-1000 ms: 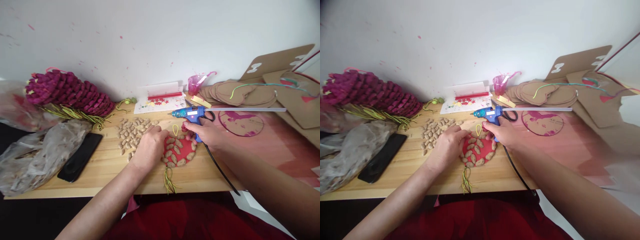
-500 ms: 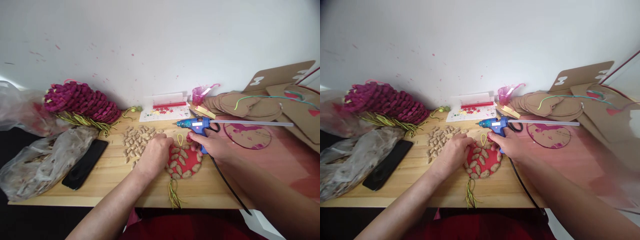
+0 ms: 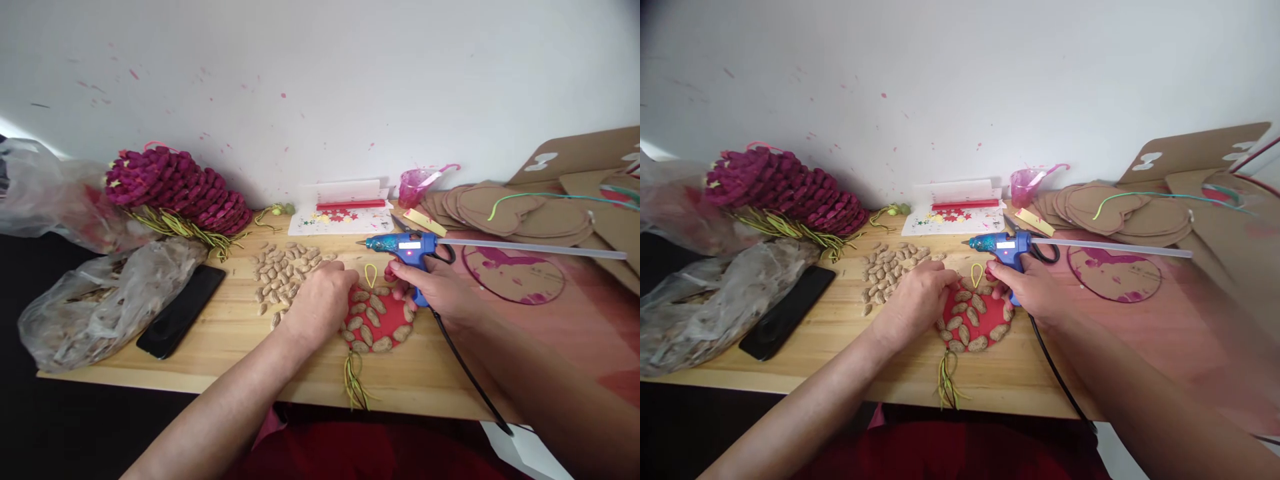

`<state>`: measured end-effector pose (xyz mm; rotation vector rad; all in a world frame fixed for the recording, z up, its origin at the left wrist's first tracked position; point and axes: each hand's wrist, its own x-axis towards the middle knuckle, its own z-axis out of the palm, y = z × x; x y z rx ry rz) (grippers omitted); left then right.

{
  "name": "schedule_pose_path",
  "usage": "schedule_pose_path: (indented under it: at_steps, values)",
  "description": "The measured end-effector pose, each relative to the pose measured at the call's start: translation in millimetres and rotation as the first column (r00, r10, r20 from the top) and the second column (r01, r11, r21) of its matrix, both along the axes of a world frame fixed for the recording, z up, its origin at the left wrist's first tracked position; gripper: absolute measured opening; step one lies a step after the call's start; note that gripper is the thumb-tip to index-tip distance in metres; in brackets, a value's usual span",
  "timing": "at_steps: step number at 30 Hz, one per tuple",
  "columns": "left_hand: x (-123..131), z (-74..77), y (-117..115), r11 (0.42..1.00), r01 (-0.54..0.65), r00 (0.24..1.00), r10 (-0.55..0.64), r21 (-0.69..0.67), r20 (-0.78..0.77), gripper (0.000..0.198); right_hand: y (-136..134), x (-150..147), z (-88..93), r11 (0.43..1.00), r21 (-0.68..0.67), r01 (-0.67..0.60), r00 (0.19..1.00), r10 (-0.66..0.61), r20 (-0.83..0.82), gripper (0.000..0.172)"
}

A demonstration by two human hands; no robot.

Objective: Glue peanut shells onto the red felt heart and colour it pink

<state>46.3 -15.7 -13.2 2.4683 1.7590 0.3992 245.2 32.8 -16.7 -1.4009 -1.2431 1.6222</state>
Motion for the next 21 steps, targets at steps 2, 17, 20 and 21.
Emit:
schedule_pose_path:
  at_steps: [2,17,20,21]
  values:
    - [-0.1,-0.5,0.6,1.0,-0.001,1.0,0.001,0.001,0.006,0.027,1.0,0.9,-1.7,1.0,-0.002,-0.006,1.0,0.006,0.009,0.019]
    - [-1.4,-1.1,0.2,1.0,-0.005,0.999,0.006,-0.005,0.037,0.026,1.2,-0.3,-2.6,0.999,-0.015,0.034,0.999,-0.033,0.022,0.017]
    - [-0.8,-0.5,0.1,1.0,-0.006,0.999,0.006,-0.005,0.038,0.026,-0.6,-0.7,-1.7,0.999,0.016,0.036,0.999,-0.036,0.017,0.018]
    - [-0.5,-0.1,0.0,1.0,-0.005,0.999,0.005,-0.009,0.042,0.026,-1.3,-0.8,-1.5,0.999,0.033,0.039,0.999,-0.04,0.012,0.018]
